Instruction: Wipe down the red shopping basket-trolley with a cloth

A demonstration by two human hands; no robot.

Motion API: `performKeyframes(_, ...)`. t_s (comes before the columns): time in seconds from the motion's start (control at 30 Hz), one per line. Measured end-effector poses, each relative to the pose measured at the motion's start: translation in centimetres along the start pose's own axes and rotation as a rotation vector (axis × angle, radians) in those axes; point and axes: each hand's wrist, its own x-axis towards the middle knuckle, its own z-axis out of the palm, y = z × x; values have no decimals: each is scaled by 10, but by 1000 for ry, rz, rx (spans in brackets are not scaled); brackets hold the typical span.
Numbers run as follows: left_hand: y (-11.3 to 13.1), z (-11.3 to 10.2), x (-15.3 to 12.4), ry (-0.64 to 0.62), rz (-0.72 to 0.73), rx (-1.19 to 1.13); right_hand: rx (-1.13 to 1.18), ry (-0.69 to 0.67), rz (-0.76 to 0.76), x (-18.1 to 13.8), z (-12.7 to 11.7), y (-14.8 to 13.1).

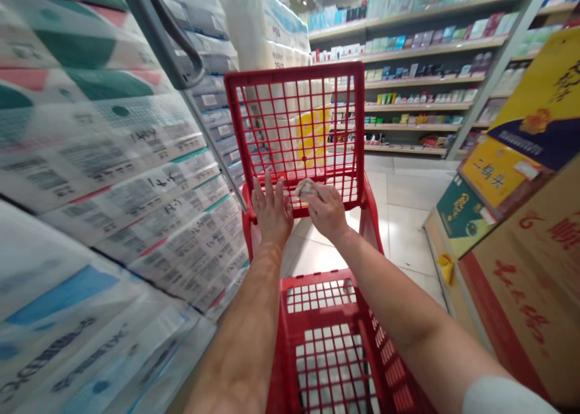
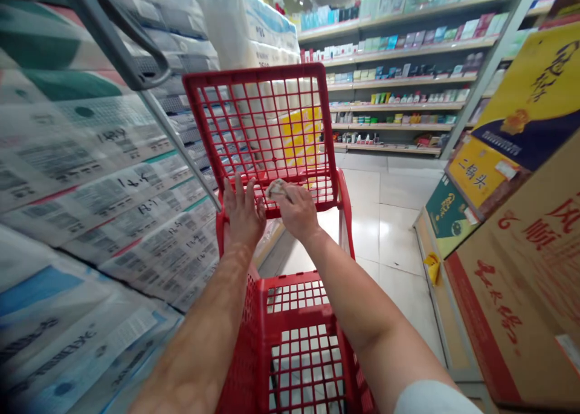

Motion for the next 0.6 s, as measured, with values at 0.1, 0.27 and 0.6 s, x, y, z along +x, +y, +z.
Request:
performKeyframes(0.1,-1,-1,0,-7,-1,-8,-76,60,117,3,-5,3)
performKeyframes(0.27,-1,-3,-2,2,-1,6,-67,43,15,3,-10,5)
performKeyframes(0.6,-2,-4,-3,-5,-1,22,-40,105,55,-1,-5,0)
